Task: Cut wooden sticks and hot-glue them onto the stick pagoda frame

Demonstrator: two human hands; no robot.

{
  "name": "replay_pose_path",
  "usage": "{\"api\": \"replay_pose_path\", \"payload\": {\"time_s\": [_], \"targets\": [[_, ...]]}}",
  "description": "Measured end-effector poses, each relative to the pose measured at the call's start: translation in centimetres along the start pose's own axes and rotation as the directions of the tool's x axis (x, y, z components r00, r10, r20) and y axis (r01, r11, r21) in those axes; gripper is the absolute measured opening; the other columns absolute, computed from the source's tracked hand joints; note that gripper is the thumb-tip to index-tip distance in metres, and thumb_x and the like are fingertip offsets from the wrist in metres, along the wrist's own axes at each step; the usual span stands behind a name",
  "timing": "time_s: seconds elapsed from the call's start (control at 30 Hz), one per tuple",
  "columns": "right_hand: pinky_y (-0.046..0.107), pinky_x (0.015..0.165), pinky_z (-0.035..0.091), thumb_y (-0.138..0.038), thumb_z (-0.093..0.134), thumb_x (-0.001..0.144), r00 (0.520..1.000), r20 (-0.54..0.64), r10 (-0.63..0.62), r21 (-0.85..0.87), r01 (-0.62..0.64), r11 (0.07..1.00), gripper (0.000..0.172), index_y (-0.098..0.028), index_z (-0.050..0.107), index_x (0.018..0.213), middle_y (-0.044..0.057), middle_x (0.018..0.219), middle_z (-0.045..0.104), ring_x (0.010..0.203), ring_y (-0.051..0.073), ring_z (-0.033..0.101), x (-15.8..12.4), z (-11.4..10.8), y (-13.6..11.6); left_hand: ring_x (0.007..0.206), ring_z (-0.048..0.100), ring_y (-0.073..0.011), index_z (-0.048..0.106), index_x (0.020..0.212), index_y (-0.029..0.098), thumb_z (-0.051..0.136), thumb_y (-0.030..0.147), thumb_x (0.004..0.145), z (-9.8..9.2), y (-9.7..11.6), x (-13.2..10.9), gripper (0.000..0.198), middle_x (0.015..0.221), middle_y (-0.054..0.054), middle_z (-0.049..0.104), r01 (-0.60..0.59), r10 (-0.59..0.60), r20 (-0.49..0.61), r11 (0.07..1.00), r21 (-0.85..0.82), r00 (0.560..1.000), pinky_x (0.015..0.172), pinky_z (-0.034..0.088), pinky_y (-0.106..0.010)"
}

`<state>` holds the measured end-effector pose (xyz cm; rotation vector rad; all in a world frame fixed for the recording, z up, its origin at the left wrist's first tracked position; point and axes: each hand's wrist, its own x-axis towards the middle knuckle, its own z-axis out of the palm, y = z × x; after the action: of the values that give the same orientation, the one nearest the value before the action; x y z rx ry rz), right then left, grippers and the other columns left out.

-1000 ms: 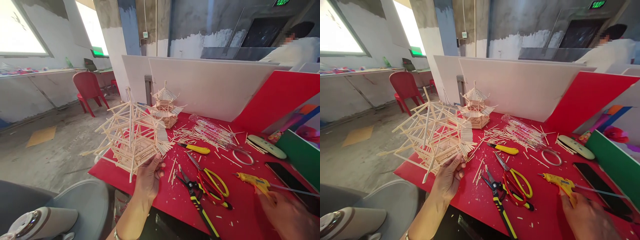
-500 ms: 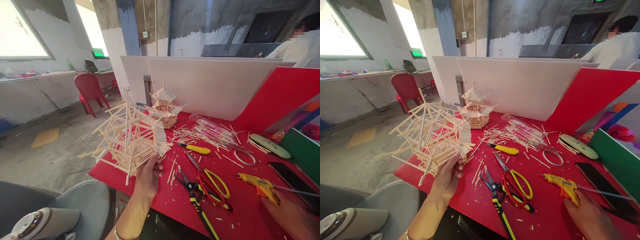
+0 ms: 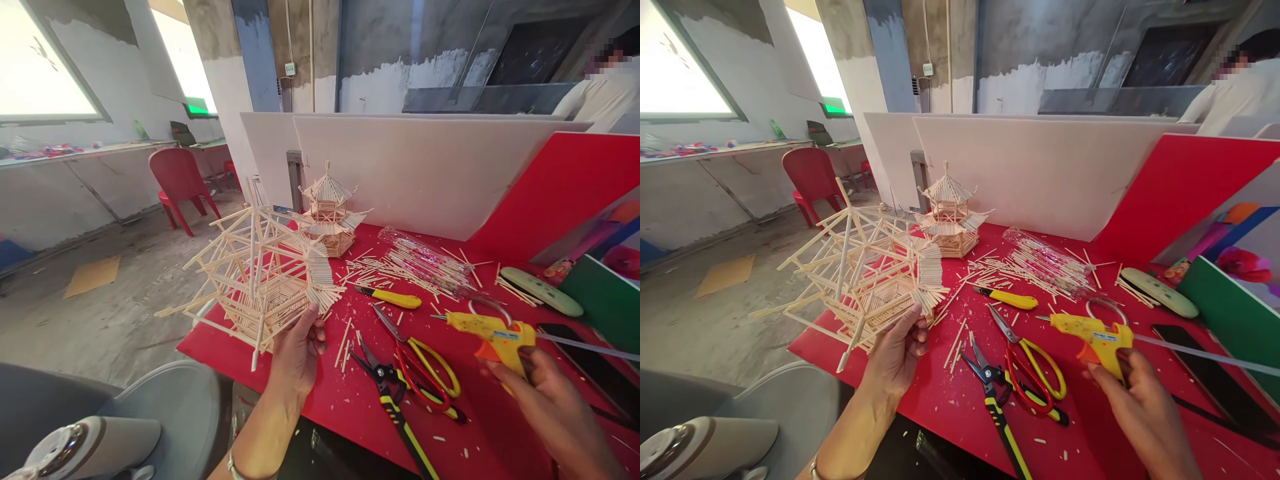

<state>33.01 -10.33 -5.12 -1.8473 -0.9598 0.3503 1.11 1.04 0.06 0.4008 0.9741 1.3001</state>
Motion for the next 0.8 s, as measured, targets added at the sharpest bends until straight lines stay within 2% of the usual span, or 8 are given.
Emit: {"api": "replay_pose_path", "payload": {"time_s": [0.1,0.17,0.27,0.37,0.47,0.57,0.67,0.8], "targets": [[0.032,0.055,0.051,-0.039,0.07,0.075,0.976,0.202,0.081,0.145,-0.111,0.983,0.026,-0.032,0.065,0.099,0.008,0.074,0.071,0.063,0.022,0.069,-1.0,1.5,-3.0,0.045,0.048,-0.0071,0.06,0.074,0.015,0.09,0.031,0.054,0.0,0.0,0.0,0.039,0.056,0.003,0.059,-0.004,0.004,0.003,1.0,0.004,1.0,0.035,0.035,-0.016],[0.029,0.054,0.051,-0.04,0.065,0.079,0.969,0.246,-0.005,0.188,-0.042,0.981,0.028,-0.028,0.064,0.104,0.005,0.074,0.068,0.064,0.021,0.066,-1.6,2.4,-5.1,0.045,0.048,-0.0071,0.06,0.074,0.015,0.089,0.031,0.054,0.0,0.0,0.0,0.039,0.055,0.003,0.059,-0.005,0.005,0.007,1.0,0.005,1.0,0.035,0.035,-0.016],[0.028,0.058,0.053,-0.041,0.062,0.082,0.937,0.308,-0.166,0.265,0.083,0.961,0.032,-0.023,0.061,0.109,0.004,0.085,0.069,0.075,0.022,0.066,-2.5,3.8,-8.4,0.044,0.047,-0.0069,0.061,0.073,0.015,0.089,0.032,0.055,-0.1,0.0,0.0,0.038,0.056,0.003,0.059,-0.004,0.004,0.005,1.0,0.012,1.0,0.035,0.035,-0.016],[0.027,0.059,0.053,-0.044,0.063,0.083,0.895,0.358,-0.267,0.223,0.195,0.955,0.032,-0.024,0.059,0.109,0.004,0.087,0.069,0.074,0.021,0.066,-2.9,5.4,-11.1,0.044,0.047,-0.0069,0.061,0.071,0.014,0.09,0.033,0.053,-0.1,0.1,-0.1,0.039,0.055,0.002,0.06,0.004,-0.004,-0.003,1.0,0.022,1.0,0.035,0.035,-0.016],[0.027,0.056,0.049,-0.051,0.065,0.081,0.901,0.285,-0.328,0.041,0.33,0.943,0.032,-0.024,0.059,0.097,0.001,0.076,0.066,0.063,0.017,0.061,-3.0,7.2,-12.7,0.044,0.047,-0.0069,0.062,0.069,0.014,0.09,0.034,0.052,-0.1,0.2,-0.2,0.039,0.056,0.002,0.06,0.005,-0.005,0.004,1.0,0.021,1.0,0.034,0.035,-0.016],[0.027,0.054,0.045,-0.061,0.066,0.078,0.891,0.161,-0.424,-0.171,0.448,0.878,0.041,-0.023,0.057,0.091,0.0,0.072,0.064,0.059,0.016,0.058,-2.9,9.0,-13.5,0.043,0.047,-0.0069,0.063,0.068,0.014,0.09,0.035,0.052,-0.1,0.1,-0.1,0.039,0.055,0.002,0.06,0.0,0.0,0.006,1.0,0.023,1.0,0.034,0.035,-0.016],[0.028,0.055,0.042,-0.064,0.064,0.078,0.83,0.083,-0.552,-0.321,0.547,0.773,0.045,-0.021,0.056,0.09,0.002,0.074,0.065,0.062,0.017,0.06,-2.7,10.8,-14.2,0.042,0.047,-0.0068,0.063,0.068,0.014,0.091,0.036,0.051,-0.1,0.0,-0.1,0.039,0.054,0.002,0.06,-0.006,0.006,0.004,1.0,0.027,1.0,0.034,0.035,-0.016],[0.029,0.056,0.041,-0.053,0.061,0.083,0.732,0.042,-0.68,-0.439,0.625,0.646,0.038,-0.018,0.058,0.098,0.004,0.077,0.066,0.066,0.019,0.062,-2.3,12.5,-15.3,0.043,0.049,-0.0067,0.064,0.07,0.013,0.09,0.037,0.054,-0.2,-0.3,0.0,0.039,0.055,0.002,0.06,-0.034,0.034,0.001,0.999,0.032,0.999,0.035,0.035,-0.016]]}}
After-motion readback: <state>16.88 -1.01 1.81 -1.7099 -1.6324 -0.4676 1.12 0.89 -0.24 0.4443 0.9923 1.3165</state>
